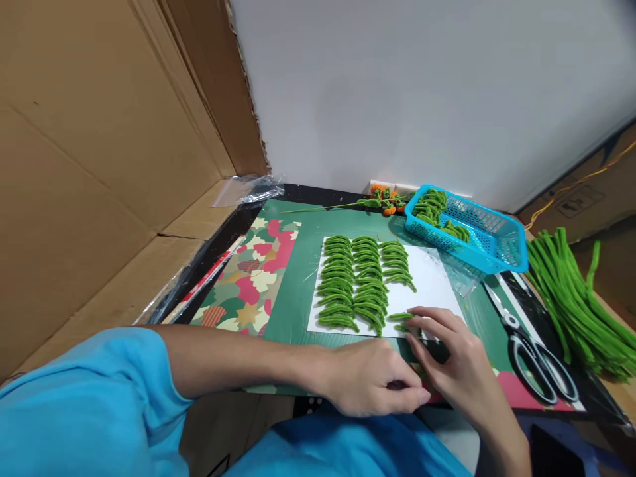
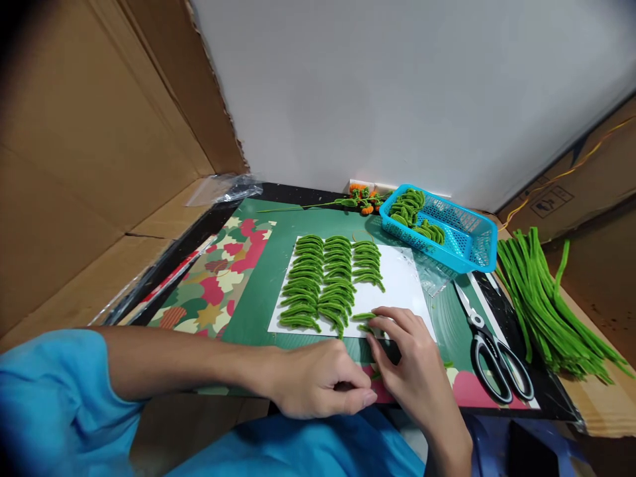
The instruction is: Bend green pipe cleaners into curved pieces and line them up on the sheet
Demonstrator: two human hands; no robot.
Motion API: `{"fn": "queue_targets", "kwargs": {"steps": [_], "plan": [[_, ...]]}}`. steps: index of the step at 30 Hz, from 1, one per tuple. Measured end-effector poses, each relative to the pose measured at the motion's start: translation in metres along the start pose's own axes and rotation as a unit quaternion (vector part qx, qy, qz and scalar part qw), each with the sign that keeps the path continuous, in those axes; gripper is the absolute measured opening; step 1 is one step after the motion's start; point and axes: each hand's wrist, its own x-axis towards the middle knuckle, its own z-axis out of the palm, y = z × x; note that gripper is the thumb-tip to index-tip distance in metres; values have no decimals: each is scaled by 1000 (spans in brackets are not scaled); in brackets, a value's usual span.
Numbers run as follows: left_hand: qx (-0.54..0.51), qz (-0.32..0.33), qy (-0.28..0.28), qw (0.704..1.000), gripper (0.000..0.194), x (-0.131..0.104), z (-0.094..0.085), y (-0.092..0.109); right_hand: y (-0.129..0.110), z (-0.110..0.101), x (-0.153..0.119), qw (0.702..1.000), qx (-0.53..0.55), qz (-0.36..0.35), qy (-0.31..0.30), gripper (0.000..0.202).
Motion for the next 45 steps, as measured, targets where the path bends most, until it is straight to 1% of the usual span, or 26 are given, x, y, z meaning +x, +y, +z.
{"fn": "queue_targets", "kwargs": {"steps": [5,9,12,15,18,21,24,27,30,32,35,39,41,43,45], "plan": [[1,-10,-7,1000,45,2,-4,4,1,5,5,1000,-18,-14,2,7],[1,-25,-23,999,47,2,-6,7,1,8,9,998,-48,-30,4,13],[5,-31,-21,999,47,3,-7,9,-1,8,12,996,-69,-48,10,15],[5,-34,-17,999,47,2,-6,8,-3,9,13,995,-84,-44,28,17],[3,-28,-18,999,47,2,-6,7,-5,8,13,996,-73,-35,44,15],[4,-22,-15,1000,48,2,-5,6,-7,4,8,997,-27,-20,65,13],[7,-29,-22,999,47,1,-6,7,-10,3,1,993,47,30,104,11],[10,-47,-27,998,46,0,-6,7,-14,4,-4,972,146,100,156,6],[16,-57,-32,998,46,-1,-7,5,-16,5,-5,939,249,149,184,24],[19,-61,-35,997,47,-2,-7,4,-16,3,-3,925,296,164,174,21],[18,-64,-35,997,44,-3,-8,4,-14,-1,-1,911,341,172,155,8],[6,-69,-37,997,43,-3,-10,6,-11,-5,-2,897,388,148,153,2],[4,-74,-41,996,46,-3,-11,7,-8,-7,-4,890,407,144,148,5],[8,-72,-41,997,47,-3,-11,7,-6,-9,-5,888,409,153,142,9],[11,-70,-37,997,46,-2,-11,9,-5,-11,-3,896,390,161,141,10]]}}
